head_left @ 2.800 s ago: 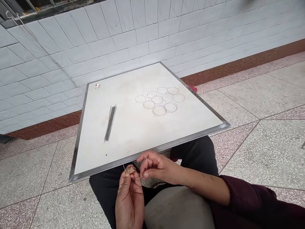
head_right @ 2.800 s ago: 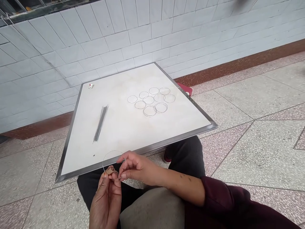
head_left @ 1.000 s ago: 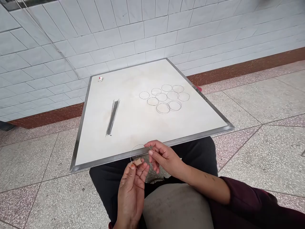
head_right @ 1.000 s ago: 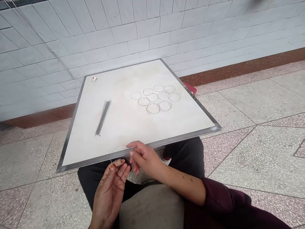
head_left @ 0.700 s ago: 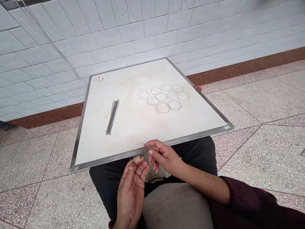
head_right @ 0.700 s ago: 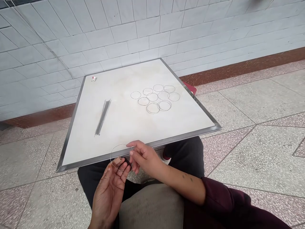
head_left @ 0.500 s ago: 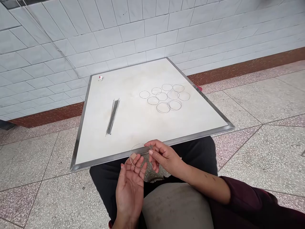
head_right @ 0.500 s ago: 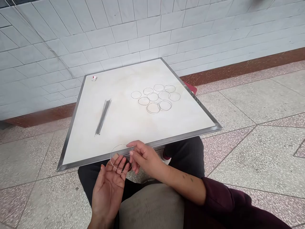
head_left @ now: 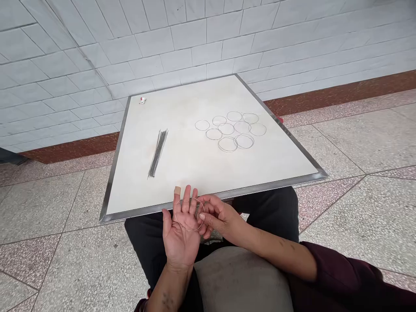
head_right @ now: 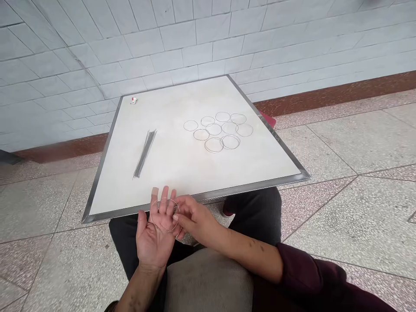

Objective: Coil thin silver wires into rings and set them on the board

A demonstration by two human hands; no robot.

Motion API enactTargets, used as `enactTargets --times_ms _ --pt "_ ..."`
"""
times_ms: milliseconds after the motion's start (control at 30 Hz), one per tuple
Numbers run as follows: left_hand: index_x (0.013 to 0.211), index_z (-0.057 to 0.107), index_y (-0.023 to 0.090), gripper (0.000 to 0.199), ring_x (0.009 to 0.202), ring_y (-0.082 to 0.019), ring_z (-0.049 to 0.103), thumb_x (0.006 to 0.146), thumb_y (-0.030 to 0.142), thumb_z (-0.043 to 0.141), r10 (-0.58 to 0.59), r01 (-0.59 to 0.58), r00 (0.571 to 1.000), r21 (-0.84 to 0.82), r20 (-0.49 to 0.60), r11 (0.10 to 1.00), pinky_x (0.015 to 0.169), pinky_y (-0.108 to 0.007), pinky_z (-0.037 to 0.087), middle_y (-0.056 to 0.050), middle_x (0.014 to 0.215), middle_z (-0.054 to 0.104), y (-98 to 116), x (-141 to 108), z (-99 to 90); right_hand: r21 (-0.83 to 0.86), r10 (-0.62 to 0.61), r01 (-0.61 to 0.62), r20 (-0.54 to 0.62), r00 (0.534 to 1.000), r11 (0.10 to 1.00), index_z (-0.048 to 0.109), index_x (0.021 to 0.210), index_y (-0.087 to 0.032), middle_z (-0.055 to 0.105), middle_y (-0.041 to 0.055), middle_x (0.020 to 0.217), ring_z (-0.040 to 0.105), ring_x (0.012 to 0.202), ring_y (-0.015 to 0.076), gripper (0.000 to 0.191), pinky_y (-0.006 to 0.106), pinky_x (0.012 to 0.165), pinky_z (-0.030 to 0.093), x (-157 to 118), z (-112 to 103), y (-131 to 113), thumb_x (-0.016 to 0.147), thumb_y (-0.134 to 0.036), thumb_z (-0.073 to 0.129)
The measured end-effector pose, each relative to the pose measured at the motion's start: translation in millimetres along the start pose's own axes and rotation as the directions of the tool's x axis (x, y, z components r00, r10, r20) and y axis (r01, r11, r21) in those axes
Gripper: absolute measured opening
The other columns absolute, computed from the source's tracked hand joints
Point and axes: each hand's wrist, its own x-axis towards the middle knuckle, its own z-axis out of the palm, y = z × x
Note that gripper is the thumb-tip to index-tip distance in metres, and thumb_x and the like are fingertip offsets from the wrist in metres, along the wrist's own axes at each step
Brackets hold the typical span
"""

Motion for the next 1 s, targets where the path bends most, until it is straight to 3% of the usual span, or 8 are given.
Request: enactTargets --times_ms 200,400,600,733,867,1000 --pt "0.152 0.036 0.030 0.055 0.146 -0.026 0.032 0.101 0.048 0.028 -0.009 0.009 1.000 -0.031 0.009 0.999 0.114 -0.045 0.031 -0.006 0.157 0.042 4.2 -3.2 0.2 -0.114 0.033 -0.030 0.025 0.999 0.993 0.045 0.126 -0.025 0.063 -0.0009 0.089 0.067 0.071 0.0137 0.036 0.028 0.059 0.061 -4.5 0.2 -7.6 0.094 -0.035 0.059" --pt "0.154 0.032 0.030 0.059 0.145 -0.028 0.033 0.099 0.052 0.029 -0.019 0.020 1.000 -0.057 0.021 0.998 0.115 -0.050 0.028 -0.007 0.157 0.042 7.8 -3.5 -2.8 -0.364 0.015 -0.005 0.023 1.000 0.931 0.043 0.129 -0.027 0.063 0.0012 0.095 0.062 0.064 0.0121 0.040 0.026 0.053 0.057 -9.6 -6.2 -12.8 0.092 -0.032 0.058" --pt "0.153 0.033 0.030 0.070 0.148 -0.031 0.026 0.092 0.066 0.033 -0.055 0.057 0.997 -0.030 0.055 0.998 0.114 -0.056 0.028 -0.007 0.158 0.040 15.8 -2.7 -5.9 -0.523 -0.150 0.083 -0.087 0.985 0.848 0.043 0.129 -0.024 0.064 0.0003 0.089 0.059 0.060 0.0106 0.037 0.026 0.059 0.052 -5.1 -28.2 -11.9 0.095 -0.034 0.055" --pt "0.153 0.034 0.030 0.073 0.148 -0.031 0.024 0.091 0.068 0.034 -0.055 0.056 0.995 -0.018 0.079 0.998 0.115 -0.056 0.027 -0.007 0.158 0.040 20.7 -0.5 -5.3 -0.612 -0.269 0.131 -0.138 0.953 0.780 0.052 0.122 -0.023 0.062 -0.0002 0.083 0.058 0.062 0.0111 0.028 0.025 0.059 0.051 -4.5 -40.1 -9.5 0.096 -0.031 0.055" --pt "0.153 0.035 0.030 0.075 0.149 -0.030 0.024 0.090 0.070 0.033 -0.043 0.045 0.994 -0.020 0.099 0.999 0.117 -0.054 0.024 -0.008 0.158 0.040 22.1 2.4 -0.7 -0.710 -0.490 0.351 0.010 0.872 0.610 0.063 0.110 -0.023 0.062 0.0036 0.086 0.060 0.073 0.0137 0.016 0.025 0.063 0.053 -6.3 -41.1 -6.4 0.096 -0.027 0.056" --pt "0.153 0.034 0.027 0.075 0.147 -0.030 0.027 0.091 0.069 0.032 -0.058 0.061 0.992 -0.020 0.110 0.998 0.118 -0.052 0.023 -0.009 0.157 0.041 19.7 5.9 6.0 -0.714 -0.562 0.501 0.181 0.807 0.490 0.064 0.111 -0.022 0.062 0.0054 0.090 0.060 0.072 0.0134 0.015 0.025 0.063 0.055 -6.1 -35.3 -8.4 0.097 -0.024 0.057"
